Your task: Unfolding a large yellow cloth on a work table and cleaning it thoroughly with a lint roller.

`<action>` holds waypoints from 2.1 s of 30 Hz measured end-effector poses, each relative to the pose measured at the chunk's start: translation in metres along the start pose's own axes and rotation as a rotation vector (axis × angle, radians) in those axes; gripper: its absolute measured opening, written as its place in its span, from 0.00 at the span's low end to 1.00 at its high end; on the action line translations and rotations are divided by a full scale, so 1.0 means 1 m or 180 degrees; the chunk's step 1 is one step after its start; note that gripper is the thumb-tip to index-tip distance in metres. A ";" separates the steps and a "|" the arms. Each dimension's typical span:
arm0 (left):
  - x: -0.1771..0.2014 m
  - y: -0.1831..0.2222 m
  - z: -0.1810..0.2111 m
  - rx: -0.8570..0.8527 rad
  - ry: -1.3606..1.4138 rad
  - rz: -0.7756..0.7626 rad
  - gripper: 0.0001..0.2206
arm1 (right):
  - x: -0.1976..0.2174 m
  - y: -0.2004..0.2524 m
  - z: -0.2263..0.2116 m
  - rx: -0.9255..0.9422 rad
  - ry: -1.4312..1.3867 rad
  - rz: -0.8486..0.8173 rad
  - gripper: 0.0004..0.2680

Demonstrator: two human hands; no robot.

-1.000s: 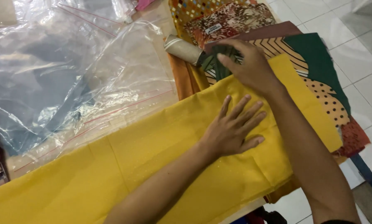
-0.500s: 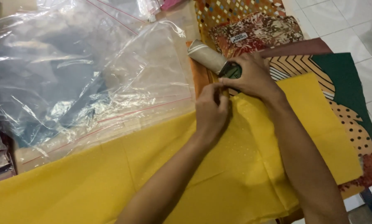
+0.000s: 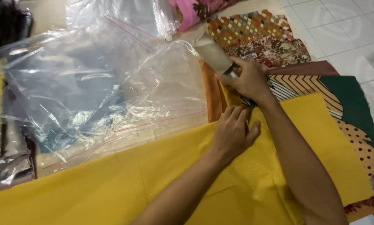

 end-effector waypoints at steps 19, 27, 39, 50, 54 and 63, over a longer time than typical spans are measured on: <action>0.010 -0.010 0.030 -0.0565 -0.0629 -0.0660 0.19 | 0.169 0.190 -0.032 -0.1135 -0.0619 0.0293 0.23; -0.019 0.017 0.088 -0.1592 0.0268 -0.1319 0.22 | 0.163 0.283 0.124 -0.2166 -0.0206 0.0311 0.15; -0.014 -0.001 0.053 -0.0622 -0.0446 -0.1521 0.34 | 0.151 0.296 0.059 -0.2090 0.0081 0.0415 0.21; -0.016 0.040 0.143 -0.1868 0.0384 -0.0530 0.27 | 0.152 0.309 0.095 -0.1913 -0.0044 0.0598 0.16; -0.018 0.045 0.156 -0.1946 0.0459 -0.0998 0.31 | 0.158 0.307 0.064 -0.1198 0.0622 0.0760 0.13; -0.019 0.041 0.157 -0.1929 0.0459 -0.1231 0.33 | 0.152 0.298 0.085 -0.0652 0.1834 0.1317 0.13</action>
Point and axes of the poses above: each hand's wrist, its own y-axis away from the middle knuckle, its own x-axis out of the back of the hand, z = x × y, the point moved 9 cm from there along -y, towards the middle knuckle, and after that the axes turned 14 degrees about -x, right-handed, at the moved point
